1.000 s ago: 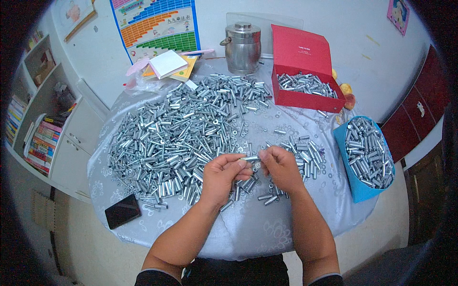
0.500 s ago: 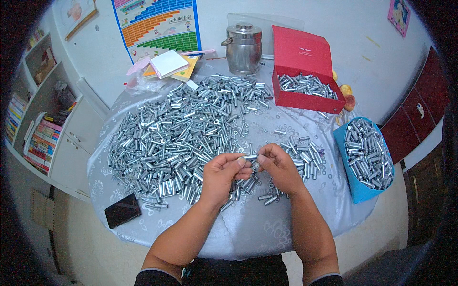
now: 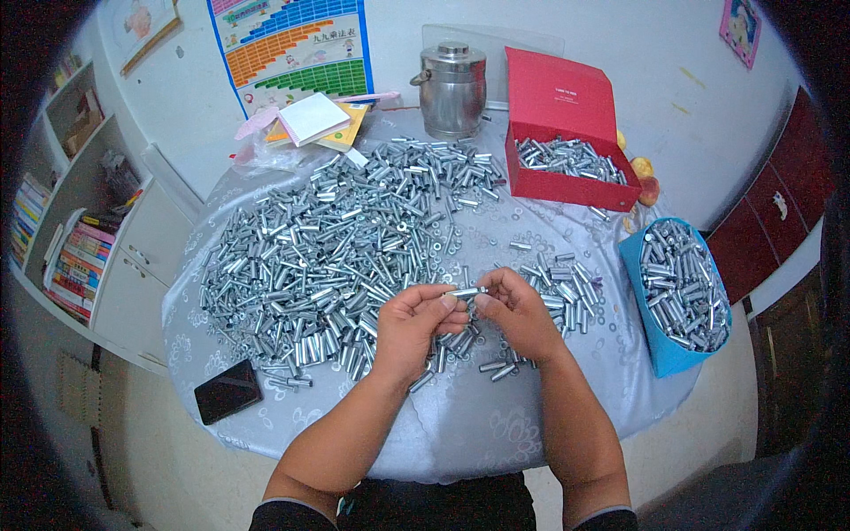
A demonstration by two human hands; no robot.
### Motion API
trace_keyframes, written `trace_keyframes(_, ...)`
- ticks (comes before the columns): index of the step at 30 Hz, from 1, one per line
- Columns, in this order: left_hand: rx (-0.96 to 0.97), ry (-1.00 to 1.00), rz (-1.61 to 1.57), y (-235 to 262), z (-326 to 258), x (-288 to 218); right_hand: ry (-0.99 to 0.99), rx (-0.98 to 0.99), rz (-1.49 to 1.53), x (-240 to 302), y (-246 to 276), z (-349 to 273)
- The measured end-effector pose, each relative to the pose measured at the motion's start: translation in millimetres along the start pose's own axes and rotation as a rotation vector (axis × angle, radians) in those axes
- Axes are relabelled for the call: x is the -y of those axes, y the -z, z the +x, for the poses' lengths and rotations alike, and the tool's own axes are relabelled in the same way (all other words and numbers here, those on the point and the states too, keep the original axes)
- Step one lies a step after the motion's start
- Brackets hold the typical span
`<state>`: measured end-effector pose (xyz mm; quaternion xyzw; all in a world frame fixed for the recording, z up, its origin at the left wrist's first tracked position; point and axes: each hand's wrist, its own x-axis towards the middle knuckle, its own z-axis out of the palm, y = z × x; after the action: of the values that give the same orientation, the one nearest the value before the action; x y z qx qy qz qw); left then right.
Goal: The person sits at a table covered with a white cloth and assembles small metal hardware components by hand. They pick up cylindrical metal pieces and washers from a large pile, fit them together, and place the assembled units into a blue container.
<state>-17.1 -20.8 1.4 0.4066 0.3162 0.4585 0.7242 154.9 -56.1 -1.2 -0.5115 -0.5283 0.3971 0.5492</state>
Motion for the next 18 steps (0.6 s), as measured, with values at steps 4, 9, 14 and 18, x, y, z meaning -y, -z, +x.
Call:
trace_keyframes(4, -0.011, 0.004, 0.01, -1, -1, -1, -0.165, -0.019, -0.068, 2, 7, 0)
trace_keyframes(9, -0.01, 0.001, 0.019, -1, -1, -1, -0.028, 0.023, -0.166, 1, 10, 1)
trace_keyframes(14, 0.0, -0.009, 0.012, 0, 0, 0, 0.025, -0.027, -0.045, -3, 4, 1)
trace_keyframes(18, 0.0, -0.009, 0.026, 0, -1, 0, -0.252, 0.048, -0.047, -3, 19, 1)
